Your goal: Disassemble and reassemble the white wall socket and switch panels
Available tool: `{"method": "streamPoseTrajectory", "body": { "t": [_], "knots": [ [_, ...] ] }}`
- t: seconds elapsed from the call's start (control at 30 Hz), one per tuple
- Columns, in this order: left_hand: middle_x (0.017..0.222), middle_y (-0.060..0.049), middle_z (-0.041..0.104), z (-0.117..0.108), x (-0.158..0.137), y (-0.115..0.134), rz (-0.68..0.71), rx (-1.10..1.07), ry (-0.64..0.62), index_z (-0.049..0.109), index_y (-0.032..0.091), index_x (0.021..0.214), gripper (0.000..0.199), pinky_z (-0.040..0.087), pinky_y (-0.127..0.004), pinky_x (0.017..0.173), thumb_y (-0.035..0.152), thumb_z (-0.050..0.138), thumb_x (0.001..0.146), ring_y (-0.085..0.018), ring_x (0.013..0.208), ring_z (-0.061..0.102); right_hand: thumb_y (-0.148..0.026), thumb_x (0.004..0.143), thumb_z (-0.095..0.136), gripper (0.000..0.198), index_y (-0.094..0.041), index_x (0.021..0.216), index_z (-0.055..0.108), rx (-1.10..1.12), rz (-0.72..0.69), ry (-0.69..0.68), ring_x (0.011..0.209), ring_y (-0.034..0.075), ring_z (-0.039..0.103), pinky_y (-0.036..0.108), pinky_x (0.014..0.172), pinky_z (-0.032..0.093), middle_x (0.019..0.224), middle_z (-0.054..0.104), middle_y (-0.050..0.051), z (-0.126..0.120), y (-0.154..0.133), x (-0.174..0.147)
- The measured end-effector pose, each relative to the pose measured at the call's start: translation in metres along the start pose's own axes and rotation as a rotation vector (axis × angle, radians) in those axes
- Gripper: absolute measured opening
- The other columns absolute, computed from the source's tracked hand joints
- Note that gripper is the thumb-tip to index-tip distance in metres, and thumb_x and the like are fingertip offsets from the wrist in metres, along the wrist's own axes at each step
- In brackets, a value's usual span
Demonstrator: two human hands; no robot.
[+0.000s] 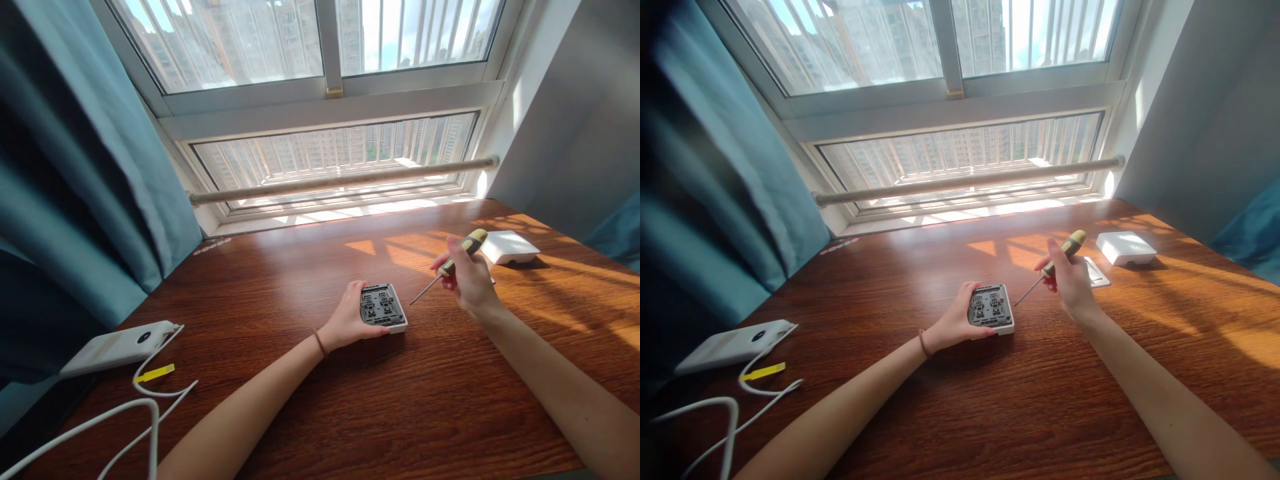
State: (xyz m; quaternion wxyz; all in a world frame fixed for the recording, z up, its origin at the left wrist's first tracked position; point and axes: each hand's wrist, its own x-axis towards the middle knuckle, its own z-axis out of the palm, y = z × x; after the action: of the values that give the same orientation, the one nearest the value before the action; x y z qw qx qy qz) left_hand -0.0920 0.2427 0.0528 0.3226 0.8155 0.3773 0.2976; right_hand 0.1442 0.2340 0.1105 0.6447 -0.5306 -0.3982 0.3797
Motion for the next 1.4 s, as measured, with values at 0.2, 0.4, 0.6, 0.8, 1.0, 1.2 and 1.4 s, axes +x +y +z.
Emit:
{"method": "streamPoseTrajectory", "body": {
  "t": [0.2, 0.4, 0.6, 0.8, 1.0, 1.2, 1.4],
  "knots": [
    [0.112, -0.009, 0.044, -0.002, -0.001, 0.005, -0.008, 0.004, 0.01, 0.045, 0.019, 0.114, 0.077, 0.039, -0.04, 0.095, 0.048, 0.077, 0.05, -0.025, 0.106, 0.046, -0.042, 0.069, 0.066, 0.029, -0.014, 0.063, 0.06, -0.082, -0.047, -0.122, 0.042, 0.011, 0.053, 0.023, 0.038, 0.043, 0.054, 0.06, 0.002, 0.011, 0.01, -0.012],
    [0.111, -0.009, 0.045, -0.001, -0.002, 0.005, -0.013, 0.01, 0.011, 0.044, 0.019, 0.115, 0.077, 0.04, -0.039, 0.094, 0.047, 0.077, 0.051, -0.024, 0.104, 0.047, -0.039, 0.071, 0.066, 0.028, -0.014, 0.059, 0.059, -0.097, -0.045, -0.133, 0.041, 0.01, 0.052, 0.021, 0.037, 0.041, 0.052, 0.059, 0.002, 0.009, 0.013, -0.012],
    [0.109, -0.008, 0.045, -0.003, -0.002, 0.008, -0.021, 0.016, 0.0, 0.045, 0.019, 0.113, 0.073, 0.04, -0.038, 0.093, 0.046, 0.076, 0.052, -0.024, 0.104, 0.047, -0.039, 0.071, 0.065, 0.029, -0.013, 0.057, 0.059, -0.148, -0.034, -0.169, 0.042, 0.01, 0.051, 0.022, 0.038, 0.041, 0.052, 0.058, 0.002, 0.01, 0.01, -0.015],
    [0.108, -0.007, 0.046, -0.004, -0.002, 0.01, -0.025, 0.008, -0.004, 0.046, 0.019, 0.111, 0.071, 0.04, -0.038, 0.092, 0.046, 0.076, 0.053, -0.024, 0.103, 0.048, -0.039, 0.074, 0.061, 0.029, -0.014, 0.059, 0.059, -0.27, -0.102, -0.25, 0.042, 0.011, 0.05, 0.024, 0.042, 0.041, 0.049, 0.056, 0.001, 0.011, 0.0, -0.02],
    [0.107, -0.007, 0.046, -0.004, -0.002, 0.01, -0.032, 0.008, -0.002, 0.046, 0.02, 0.112, 0.072, 0.041, -0.039, 0.09, 0.046, 0.076, 0.052, -0.024, 0.101, 0.048, -0.033, 0.068, 0.064, 0.017, -0.017, 0.062, 0.063, -0.75, -0.33, -0.585, 0.052, 0.012, 0.052, 0.023, 0.05, 0.038, 0.055, 0.06, 0.0, 0.03, -0.037, -0.007],
    [0.108, -0.007, 0.045, -0.004, -0.003, 0.012, -0.041, -0.009, 0.01, 0.047, 0.02, 0.111, 0.072, 0.04, -0.04, 0.092, 0.044, 0.078, 0.05, -0.025, 0.103, 0.047, -0.03, 0.065, 0.065, 0.022, -0.017, 0.05, 0.055, -0.827, -0.355, -0.568, 0.046, 0.011, 0.048, 0.023, 0.047, 0.033, 0.043, 0.051, -0.003, 0.049, -0.044, -0.004],
    [0.106, -0.007, 0.046, -0.004, -0.003, 0.01, -0.039, 0.004, 0.008, 0.047, 0.019, 0.111, 0.072, 0.041, -0.039, 0.091, 0.046, 0.077, 0.051, -0.024, 0.101, 0.048, -0.035, 0.07, 0.062, 0.027, -0.017, 0.053, 0.052, -0.592, -0.446, -0.185, 0.051, 0.011, 0.047, 0.025, 0.051, 0.035, 0.052, 0.052, -0.001, 0.061, -0.016, -0.02]
  ]
}}
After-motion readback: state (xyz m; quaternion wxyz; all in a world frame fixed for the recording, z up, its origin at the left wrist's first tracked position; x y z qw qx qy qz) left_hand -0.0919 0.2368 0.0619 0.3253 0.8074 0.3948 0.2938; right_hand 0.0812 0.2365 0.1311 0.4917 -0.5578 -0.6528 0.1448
